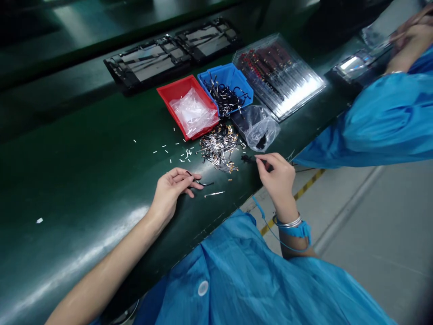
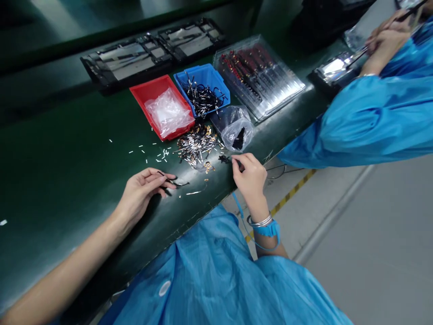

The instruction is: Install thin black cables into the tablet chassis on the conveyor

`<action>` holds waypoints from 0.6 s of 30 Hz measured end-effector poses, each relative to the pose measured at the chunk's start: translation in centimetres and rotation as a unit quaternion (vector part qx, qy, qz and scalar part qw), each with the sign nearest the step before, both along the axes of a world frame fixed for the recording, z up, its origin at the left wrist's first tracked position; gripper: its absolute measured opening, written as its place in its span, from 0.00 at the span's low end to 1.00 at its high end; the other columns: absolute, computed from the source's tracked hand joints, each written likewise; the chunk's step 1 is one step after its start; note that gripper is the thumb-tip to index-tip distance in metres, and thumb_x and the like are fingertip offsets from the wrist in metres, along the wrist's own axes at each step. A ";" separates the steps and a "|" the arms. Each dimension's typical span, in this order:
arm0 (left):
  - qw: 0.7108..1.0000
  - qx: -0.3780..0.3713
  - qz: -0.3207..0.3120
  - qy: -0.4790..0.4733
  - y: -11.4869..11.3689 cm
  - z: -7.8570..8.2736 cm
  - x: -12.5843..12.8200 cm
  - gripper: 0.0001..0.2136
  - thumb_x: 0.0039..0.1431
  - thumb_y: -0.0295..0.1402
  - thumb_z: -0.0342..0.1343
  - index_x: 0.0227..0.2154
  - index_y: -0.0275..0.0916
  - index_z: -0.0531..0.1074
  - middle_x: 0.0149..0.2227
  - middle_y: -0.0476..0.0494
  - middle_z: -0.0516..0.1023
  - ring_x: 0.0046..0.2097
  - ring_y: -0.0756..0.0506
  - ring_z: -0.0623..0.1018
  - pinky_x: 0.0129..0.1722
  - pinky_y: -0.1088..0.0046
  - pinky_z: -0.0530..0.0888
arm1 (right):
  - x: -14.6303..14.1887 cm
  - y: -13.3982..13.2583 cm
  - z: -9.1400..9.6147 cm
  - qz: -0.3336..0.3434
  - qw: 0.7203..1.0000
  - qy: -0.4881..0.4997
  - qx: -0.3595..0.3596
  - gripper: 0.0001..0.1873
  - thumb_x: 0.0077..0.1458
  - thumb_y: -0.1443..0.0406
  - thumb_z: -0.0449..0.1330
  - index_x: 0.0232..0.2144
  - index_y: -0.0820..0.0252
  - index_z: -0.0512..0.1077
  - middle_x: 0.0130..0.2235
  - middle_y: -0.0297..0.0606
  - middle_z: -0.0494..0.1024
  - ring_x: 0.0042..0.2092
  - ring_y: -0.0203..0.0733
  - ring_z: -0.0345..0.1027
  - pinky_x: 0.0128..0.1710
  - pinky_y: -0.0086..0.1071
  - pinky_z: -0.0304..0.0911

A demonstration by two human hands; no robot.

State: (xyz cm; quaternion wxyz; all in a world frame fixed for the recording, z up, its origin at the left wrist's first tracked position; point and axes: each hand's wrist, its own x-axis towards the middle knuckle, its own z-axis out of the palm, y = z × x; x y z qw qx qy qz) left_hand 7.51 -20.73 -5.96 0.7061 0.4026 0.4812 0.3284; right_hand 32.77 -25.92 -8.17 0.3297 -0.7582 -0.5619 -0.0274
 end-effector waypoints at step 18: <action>0.590 0.627 -0.308 0.404 -2.7 -2.6 -3.2 0.19 0.66 0.35 0.46 0.58 0.38 0.68 0.60 0.35 0.68 0.60 0.37 0.69 0.57 0.58 0.65 | 0.6 0.0 -1.0 0.065 0.997 0.010 -0.050 0.08 0.54 0.65 0.56 0.25 0.56 0.73 0.28 0.35 0.73 0.30 0.38 0.65 0.31 0.32 0.60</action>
